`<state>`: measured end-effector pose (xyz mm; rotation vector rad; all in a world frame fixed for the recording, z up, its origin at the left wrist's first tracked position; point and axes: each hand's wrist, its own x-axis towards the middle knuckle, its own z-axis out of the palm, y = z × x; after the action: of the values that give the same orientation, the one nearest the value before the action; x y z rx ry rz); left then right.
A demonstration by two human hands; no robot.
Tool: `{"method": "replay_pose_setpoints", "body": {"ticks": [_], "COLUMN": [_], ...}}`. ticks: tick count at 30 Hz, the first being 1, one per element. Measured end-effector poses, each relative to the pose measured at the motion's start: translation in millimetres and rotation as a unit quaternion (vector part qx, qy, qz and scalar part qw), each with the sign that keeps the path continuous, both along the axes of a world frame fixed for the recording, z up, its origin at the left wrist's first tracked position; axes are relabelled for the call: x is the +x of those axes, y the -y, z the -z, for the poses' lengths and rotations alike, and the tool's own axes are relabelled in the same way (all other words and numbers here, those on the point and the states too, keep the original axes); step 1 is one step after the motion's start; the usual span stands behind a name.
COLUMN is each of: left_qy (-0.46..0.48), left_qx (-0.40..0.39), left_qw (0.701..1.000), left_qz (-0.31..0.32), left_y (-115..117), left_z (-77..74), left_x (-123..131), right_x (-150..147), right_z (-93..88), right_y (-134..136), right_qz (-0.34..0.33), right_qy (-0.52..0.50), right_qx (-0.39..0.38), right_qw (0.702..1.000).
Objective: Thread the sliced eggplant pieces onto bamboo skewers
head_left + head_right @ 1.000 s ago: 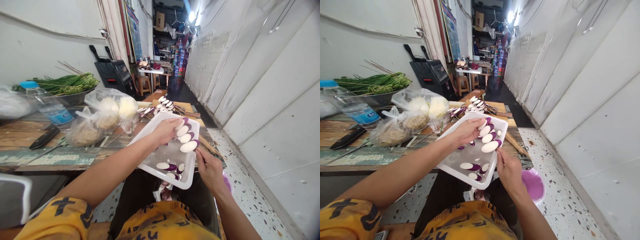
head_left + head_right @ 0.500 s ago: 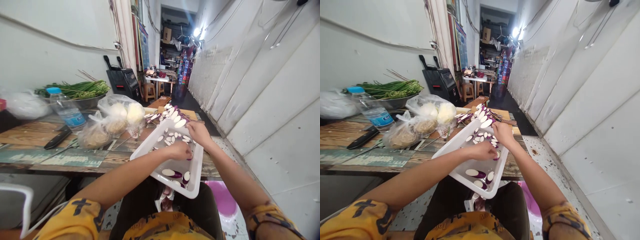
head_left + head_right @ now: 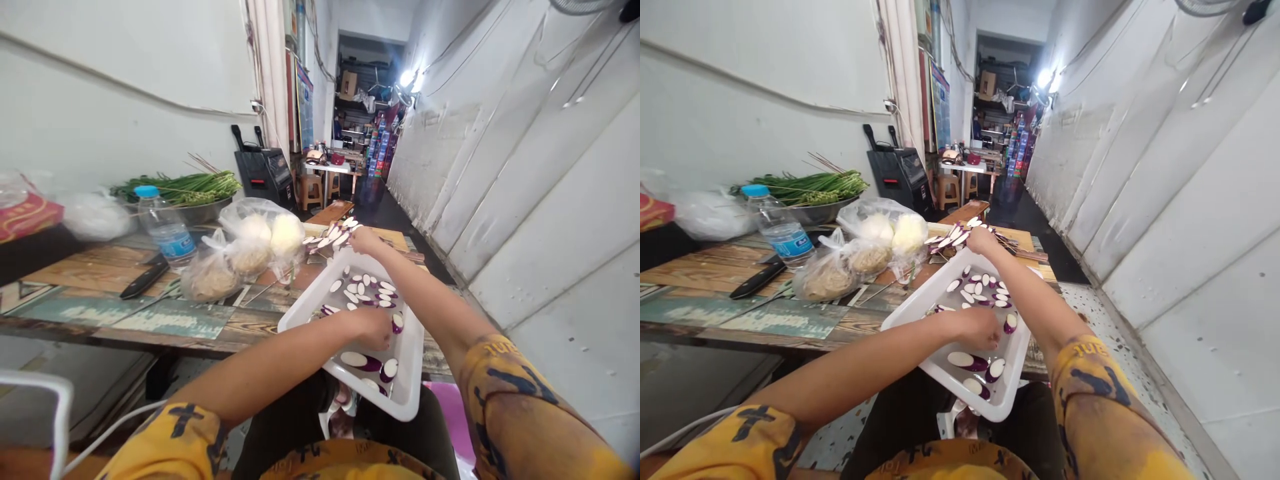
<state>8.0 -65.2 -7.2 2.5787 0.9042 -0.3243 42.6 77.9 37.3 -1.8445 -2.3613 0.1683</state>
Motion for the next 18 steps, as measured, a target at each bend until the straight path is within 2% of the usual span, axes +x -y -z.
{"method": "replay_pose_setpoints", "body": {"ticks": [4,6,8,10,13,15,18], "left_qy": [-0.033,-0.038,-0.027,-0.011,0.001,-0.005,-0.011], "left_qx": [-0.007,-0.011,-0.029,-0.081,-0.192,-0.248,-0.332], "left_qw": [0.999,0.998,0.998,0.996,0.981,0.969,0.942], "left_qz": [0.037,0.056,0.055,0.032,-0.003,-0.018,-0.055], "left_y": [2,3,3,2,0,-1,-1], "left_z": [1.5,2.6,4.6,7.1,9.1,7.3,1.6], "left_x": [0,-1,-4,-7,-11,-14,-17], "right_x": [24,53,92,135,188,208,214], "right_z": [-21.1,-29.1,-28.8,-17.5,15.7,41.3,71.5], "right_y": [13,23,35,46,68,83,101], "right_qz": [0.008,0.018,0.049,0.098,0.162,0.167,0.138], "right_qy": [0.045,0.054,0.063,0.075,0.091,0.093,0.083], "right_qx": [0.063,0.092,0.109,0.108,0.071,0.029,-0.005], "right_qw": [0.997,0.994,0.991,0.986,0.98,0.981,0.987]}}
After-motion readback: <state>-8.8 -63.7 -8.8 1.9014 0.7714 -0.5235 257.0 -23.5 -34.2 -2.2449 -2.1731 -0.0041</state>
